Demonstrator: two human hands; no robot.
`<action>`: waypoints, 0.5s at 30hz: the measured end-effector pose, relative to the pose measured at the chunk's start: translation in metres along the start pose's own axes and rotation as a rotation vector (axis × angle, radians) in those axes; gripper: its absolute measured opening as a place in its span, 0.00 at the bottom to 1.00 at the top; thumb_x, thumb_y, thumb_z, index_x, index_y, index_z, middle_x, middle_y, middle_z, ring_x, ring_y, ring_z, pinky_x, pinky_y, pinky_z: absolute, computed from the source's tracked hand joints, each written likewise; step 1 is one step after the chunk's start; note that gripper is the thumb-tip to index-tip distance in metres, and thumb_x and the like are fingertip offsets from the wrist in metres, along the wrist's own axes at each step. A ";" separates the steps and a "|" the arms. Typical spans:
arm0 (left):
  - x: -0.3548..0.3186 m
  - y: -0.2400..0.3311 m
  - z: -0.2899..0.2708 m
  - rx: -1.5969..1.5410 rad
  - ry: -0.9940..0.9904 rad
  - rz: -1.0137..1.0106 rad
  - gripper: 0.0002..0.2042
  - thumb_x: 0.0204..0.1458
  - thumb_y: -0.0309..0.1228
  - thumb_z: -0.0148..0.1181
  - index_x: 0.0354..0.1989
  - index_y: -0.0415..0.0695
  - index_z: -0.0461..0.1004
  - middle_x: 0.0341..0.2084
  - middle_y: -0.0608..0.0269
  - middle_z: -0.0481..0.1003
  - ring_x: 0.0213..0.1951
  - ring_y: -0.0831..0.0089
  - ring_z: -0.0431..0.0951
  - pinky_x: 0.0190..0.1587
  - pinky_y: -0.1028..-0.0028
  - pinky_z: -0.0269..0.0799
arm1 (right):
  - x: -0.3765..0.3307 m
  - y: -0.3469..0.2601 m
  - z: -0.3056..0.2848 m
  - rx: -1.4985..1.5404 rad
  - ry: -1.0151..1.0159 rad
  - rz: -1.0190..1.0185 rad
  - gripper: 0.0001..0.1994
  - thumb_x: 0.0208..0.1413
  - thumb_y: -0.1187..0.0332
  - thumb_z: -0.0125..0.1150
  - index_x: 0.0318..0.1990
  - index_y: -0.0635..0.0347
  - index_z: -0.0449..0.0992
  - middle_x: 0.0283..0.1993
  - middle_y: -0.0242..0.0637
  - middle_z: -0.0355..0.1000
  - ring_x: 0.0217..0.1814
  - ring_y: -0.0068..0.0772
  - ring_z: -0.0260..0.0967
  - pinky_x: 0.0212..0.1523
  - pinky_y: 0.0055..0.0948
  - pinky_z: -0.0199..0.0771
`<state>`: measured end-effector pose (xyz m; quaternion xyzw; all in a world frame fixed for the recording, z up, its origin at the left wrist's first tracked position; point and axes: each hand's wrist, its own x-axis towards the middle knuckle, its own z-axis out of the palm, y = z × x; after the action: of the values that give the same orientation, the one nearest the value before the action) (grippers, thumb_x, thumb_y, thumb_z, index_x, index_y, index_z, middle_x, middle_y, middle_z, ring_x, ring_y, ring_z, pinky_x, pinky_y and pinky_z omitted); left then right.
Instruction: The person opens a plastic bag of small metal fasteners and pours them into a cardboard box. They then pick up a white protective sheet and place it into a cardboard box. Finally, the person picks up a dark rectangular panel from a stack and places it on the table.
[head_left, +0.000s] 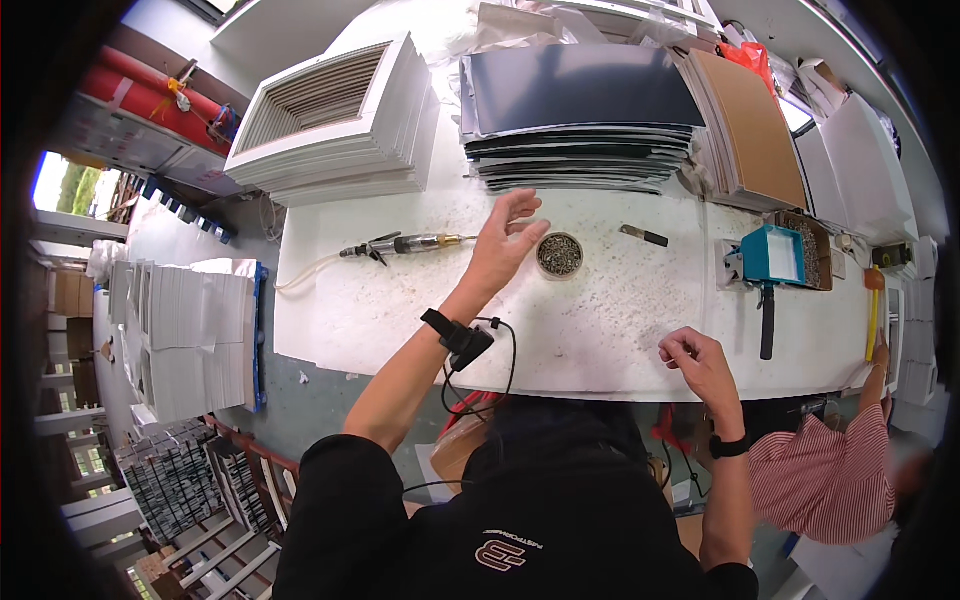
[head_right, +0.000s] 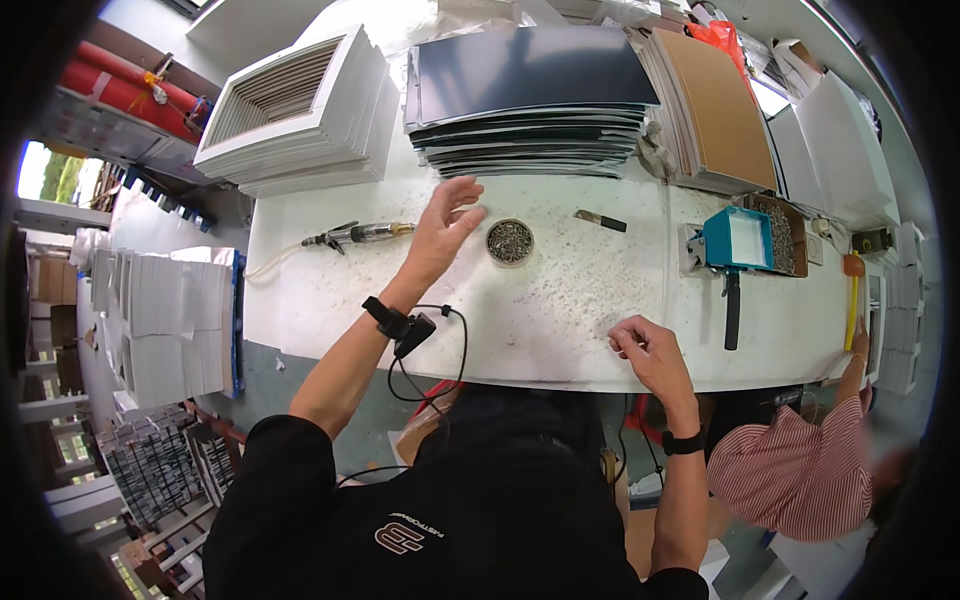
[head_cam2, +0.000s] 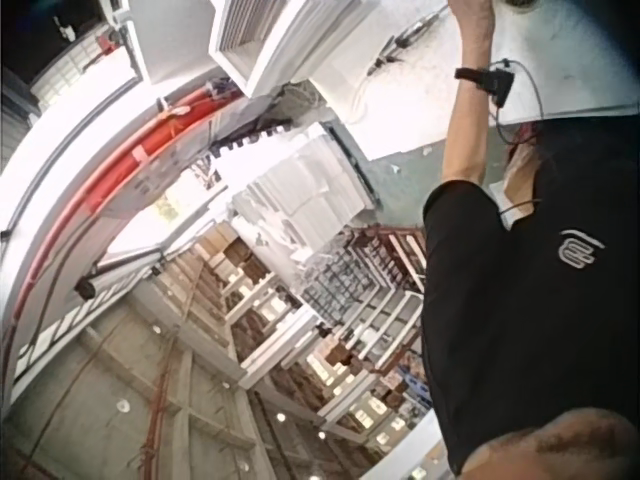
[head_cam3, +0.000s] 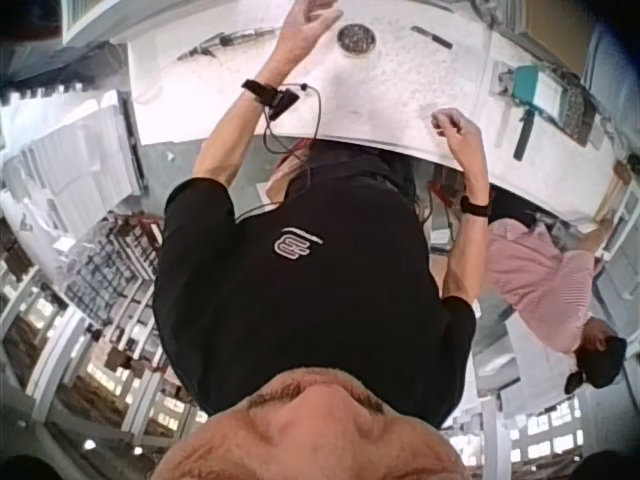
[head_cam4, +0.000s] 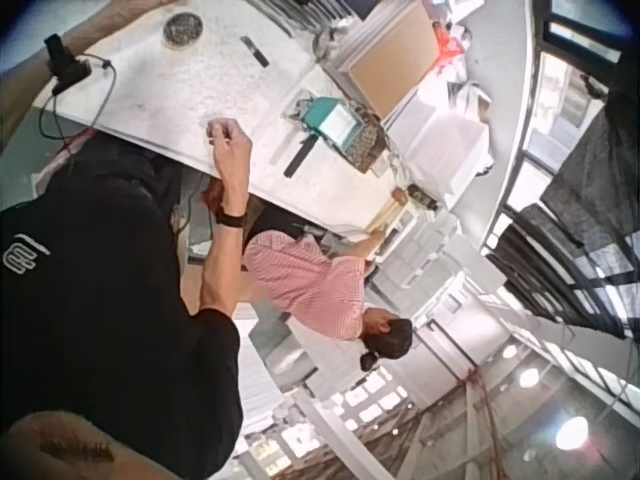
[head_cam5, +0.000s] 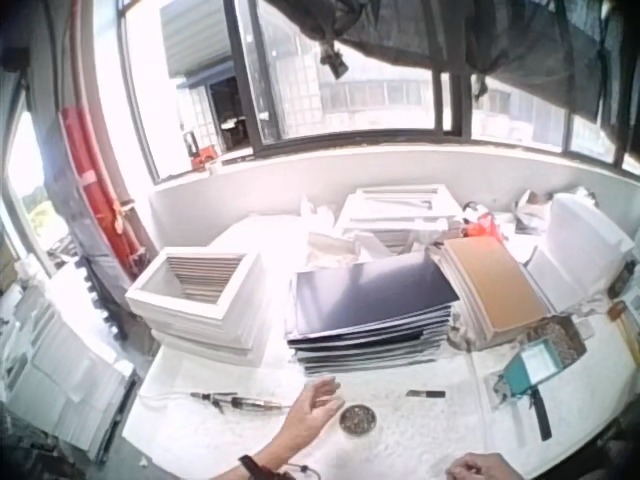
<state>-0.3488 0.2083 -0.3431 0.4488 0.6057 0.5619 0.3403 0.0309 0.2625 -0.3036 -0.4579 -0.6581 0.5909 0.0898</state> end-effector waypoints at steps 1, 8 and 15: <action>0.001 0.017 -0.002 -0.278 0.073 -0.013 0.18 0.67 0.36 0.62 0.60 0.42 0.68 0.53 0.57 0.75 0.56 0.68 0.76 0.60 0.68 0.73 | -0.002 -0.008 0.002 -0.029 -0.022 -0.009 0.12 0.69 0.65 0.60 0.41 0.67 0.80 0.33 0.33 0.79 0.36 0.21 0.73 0.39 0.24 0.75; -0.036 0.174 0.009 -0.892 -0.044 0.293 0.09 0.69 0.37 0.60 0.44 0.48 0.67 0.34 0.68 0.69 0.40 0.72 0.73 0.48 0.68 0.74 | -0.028 -0.040 0.013 -0.062 -0.037 -0.161 0.11 0.67 0.65 0.63 0.40 0.67 0.81 0.33 0.33 0.79 0.36 0.21 0.72 0.39 0.24 0.72; -0.063 0.229 0.062 -0.988 -0.411 0.446 0.18 0.65 0.52 0.62 0.34 0.55 0.64 0.27 0.74 0.65 0.32 0.76 0.67 0.39 0.72 0.65 | -0.086 -0.044 -0.005 -0.066 -0.041 -0.316 0.06 0.66 0.71 0.62 0.42 0.64 0.82 0.35 0.36 0.80 0.36 0.24 0.72 0.40 0.25 0.73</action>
<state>-0.2320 0.1648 -0.1318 0.4535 0.0838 0.7376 0.4933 0.0603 0.2102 -0.2281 -0.3393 -0.7427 0.5566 0.1534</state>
